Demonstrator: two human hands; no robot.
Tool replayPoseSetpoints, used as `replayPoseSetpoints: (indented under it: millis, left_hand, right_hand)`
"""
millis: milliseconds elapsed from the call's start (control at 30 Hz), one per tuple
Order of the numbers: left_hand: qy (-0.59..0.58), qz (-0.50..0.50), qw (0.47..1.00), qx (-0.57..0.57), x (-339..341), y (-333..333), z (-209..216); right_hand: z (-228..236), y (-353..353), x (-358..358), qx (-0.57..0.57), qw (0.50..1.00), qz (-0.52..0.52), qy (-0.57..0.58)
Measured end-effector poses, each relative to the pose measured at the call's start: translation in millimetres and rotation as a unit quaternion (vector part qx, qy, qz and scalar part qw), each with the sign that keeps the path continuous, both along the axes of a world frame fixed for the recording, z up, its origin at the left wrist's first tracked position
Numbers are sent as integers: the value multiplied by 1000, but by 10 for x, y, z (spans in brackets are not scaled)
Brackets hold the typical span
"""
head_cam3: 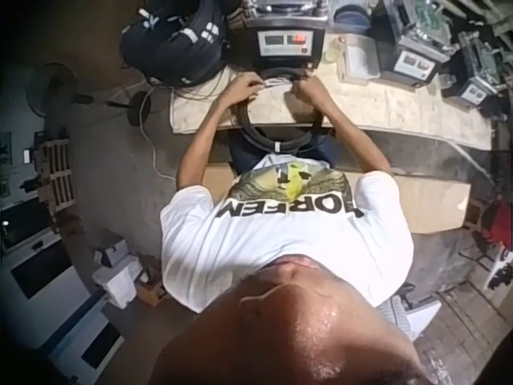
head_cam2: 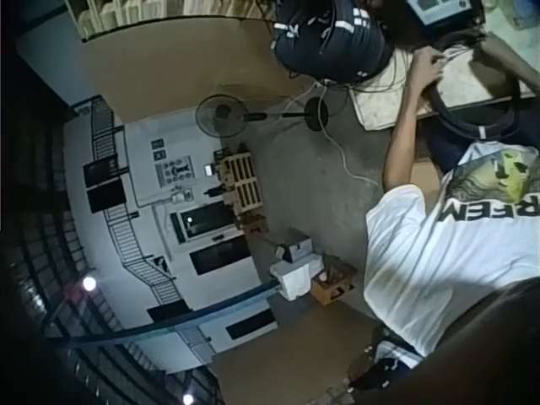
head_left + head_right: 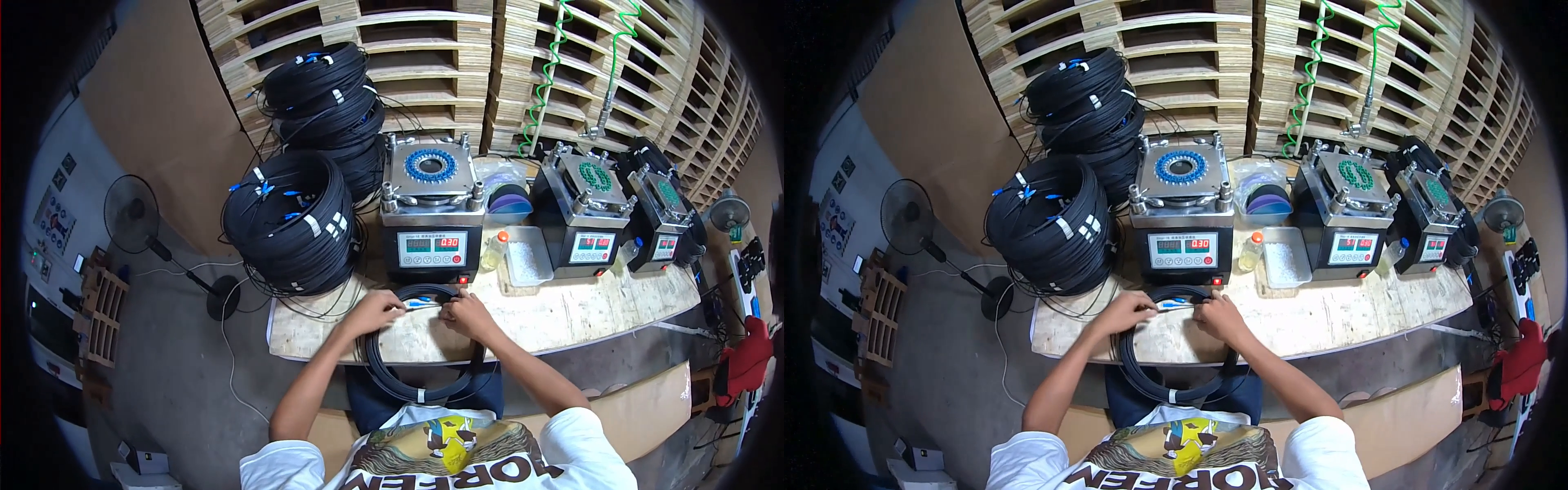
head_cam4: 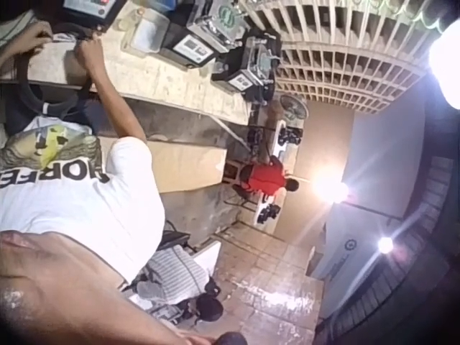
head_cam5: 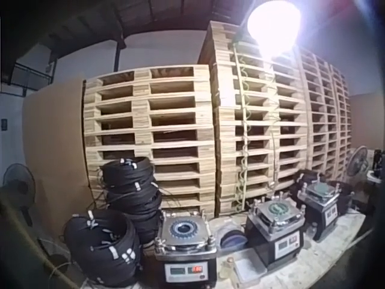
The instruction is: The recorder processes fiber optic or electrical wire cables using a benchtop polishing machine in a factory setting.
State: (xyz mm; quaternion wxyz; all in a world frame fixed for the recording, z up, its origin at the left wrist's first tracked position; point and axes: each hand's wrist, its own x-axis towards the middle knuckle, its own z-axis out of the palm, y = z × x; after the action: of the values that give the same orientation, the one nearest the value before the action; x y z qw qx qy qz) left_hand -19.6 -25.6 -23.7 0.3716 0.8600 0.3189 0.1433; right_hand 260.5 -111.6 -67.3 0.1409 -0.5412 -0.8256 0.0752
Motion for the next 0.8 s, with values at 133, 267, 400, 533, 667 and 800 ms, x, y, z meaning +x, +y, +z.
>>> replayPoseSetpoints:
  millis: [133, 267, 400, 533, 667, 800]
  left_hand:
    - [-130, 96, 986, 36, 41, 402, 764]
    - [-245, 146, 958, 11, 144, 974, 1421]
    - [-186, 140, 972, -8, 400, 1621, 1560]
    - [-138, 134, 976, -105, 607, 1755, 1519]
    - [-203, 135, 966, -82, 644, 1717, 1502]
    - [-247, 94, 951, -163, 588, 1491, 1713]
  right_hand:
    - [805, 451, 444, -267, 923, 92, 261]
    - [1951, 918, 770, -269, 844, 31, 463]
    - [2133, 1802, 1112, -126, 868, -98, 469]
    - [1853, 2408, 1060, -126, 862, -223, 438]
    - [1774, 2647, 962, -153, 822, -249, 489]
    - [1892, 2663, 856, -123, 761, -238, 592]
